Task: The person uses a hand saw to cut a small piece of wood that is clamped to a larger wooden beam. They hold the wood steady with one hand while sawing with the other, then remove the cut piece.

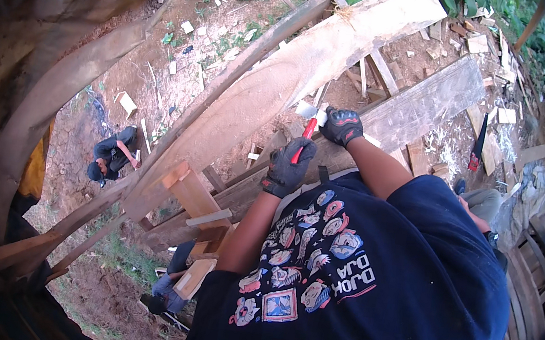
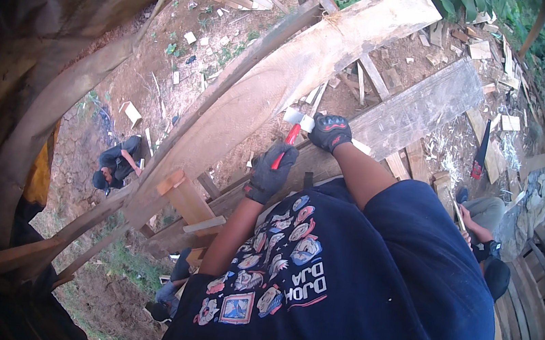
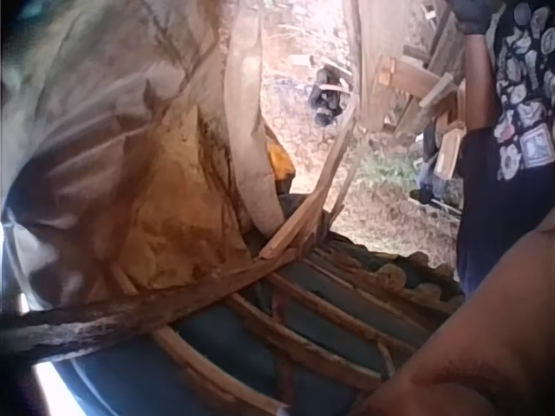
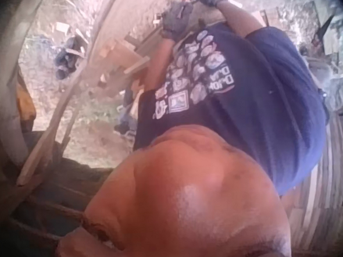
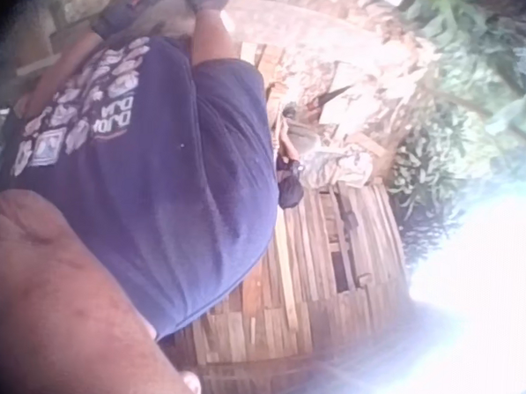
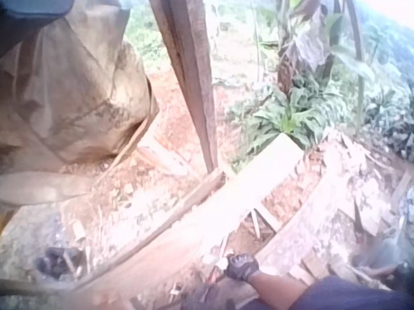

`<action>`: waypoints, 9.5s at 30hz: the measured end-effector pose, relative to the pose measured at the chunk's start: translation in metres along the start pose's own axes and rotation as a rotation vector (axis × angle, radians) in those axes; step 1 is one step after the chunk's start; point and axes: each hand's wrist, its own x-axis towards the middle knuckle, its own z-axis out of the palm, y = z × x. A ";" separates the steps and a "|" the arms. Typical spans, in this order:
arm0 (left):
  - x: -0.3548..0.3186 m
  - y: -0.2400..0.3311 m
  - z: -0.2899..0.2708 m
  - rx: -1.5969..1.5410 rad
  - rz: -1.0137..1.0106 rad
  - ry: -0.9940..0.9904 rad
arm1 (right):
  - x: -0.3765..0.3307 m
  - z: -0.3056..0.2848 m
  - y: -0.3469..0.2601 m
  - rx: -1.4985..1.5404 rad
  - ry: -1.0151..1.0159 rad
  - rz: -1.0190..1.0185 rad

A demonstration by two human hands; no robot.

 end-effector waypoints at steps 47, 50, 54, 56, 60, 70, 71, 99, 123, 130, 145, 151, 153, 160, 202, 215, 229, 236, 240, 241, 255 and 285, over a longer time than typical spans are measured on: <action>-0.042 0.037 -0.109 -0.020 -0.021 0.045 | 0.017 -0.020 0.011 0.084 0.066 0.129; -0.037 0.048 -0.094 0.114 0.275 -0.051 | 0.016 -0.014 0.012 0.102 0.045 0.139; -0.029 0.067 -0.046 0.109 0.361 -0.067 | 0.020 -0.009 0.015 0.048 0.099 0.118; -0.021 0.021 -0.026 0.185 0.318 -0.060 | 0.020 -0.011 0.012 0.071 0.066 0.144; 0.049 0.032 0.001 0.078 0.198 -0.101 | 0.018 -0.014 0.012 0.055 0.052 0.128; 0.119 0.020 0.029 0.138 0.147 -0.160 | 0.019 -0.001 0.024 0.012 0.071 0.042; 0.113 0.029 0.024 0.150 0.106 -0.182 | 0.019 -0.001 0.024 0.021 0.083 0.049; -0.064 0.034 -0.089 -0.002 0.120 -0.147 | 0.018 -0.021 0.011 0.089 0.061 0.153; 0.057 0.039 -0.011 0.132 0.103 -0.108 | 0.015 -0.021 0.013 0.117 0.019 0.129; -0.056 0.051 -0.082 0.051 0.035 -0.073 | 0.016 -0.020 0.012 0.129 0.058 0.133; -0.037 0.048 -0.081 0.206 0.158 -0.089 | 0.013 -0.026 0.009 0.143 0.041 0.140; 0.069 0.042 0.025 0.013 0.104 -0.081 | 0.025 0.018 0.037 -0.061 0.148 0.011; 0.070 0.017 0.056 0.146 0.213 -0.122 | 0.023 0.017 0.037 -0.049 0.127 -0.048; 0.073 0.022 0.009 0.162 0.032 -0.123 | 0.038 0.038 0.049 -0.141 0.110 -0.048; 0.079 0.024 0.018 0.174 0.010 -0.173 | 0.019 -0.003 0.020 -0.030 0.033 -0.015; 0.065 0.022 0.024 0.063 -0.026 -0.050 | 0.014 0.004 0.017 -0.061 0.043 -0.090; 0.087 0.055 0.007 0.235 -0.002 -0.271 | 0.021 0.009 0.026 -0.052 0.059 -0.019; 0.001 0.079 -0.077 0.175 0.176 -0.252 | 0.018 -0.015 0.005 0.065 -0.010 0.173; -0.055 0.061 -0.086 0.062 0.092 -0.157 | 0.019 -0.012 0.007 0.066 0.042 0.154; -0.065 0.059 -0.085 -0.002 0.016 -0.130 | 0.019 -0.013 0.006 0.068 0.043 0.150; -0.103 0.052 -0.114 -0.004 0.091 -0.174 | 0.016 -0.020 0.004 0.073 0.055 0.142; 0.078 0.019 0.013 0.178 0.055 -0.099 | 0.015 -0.009 0.006 0.010 0.014 0.073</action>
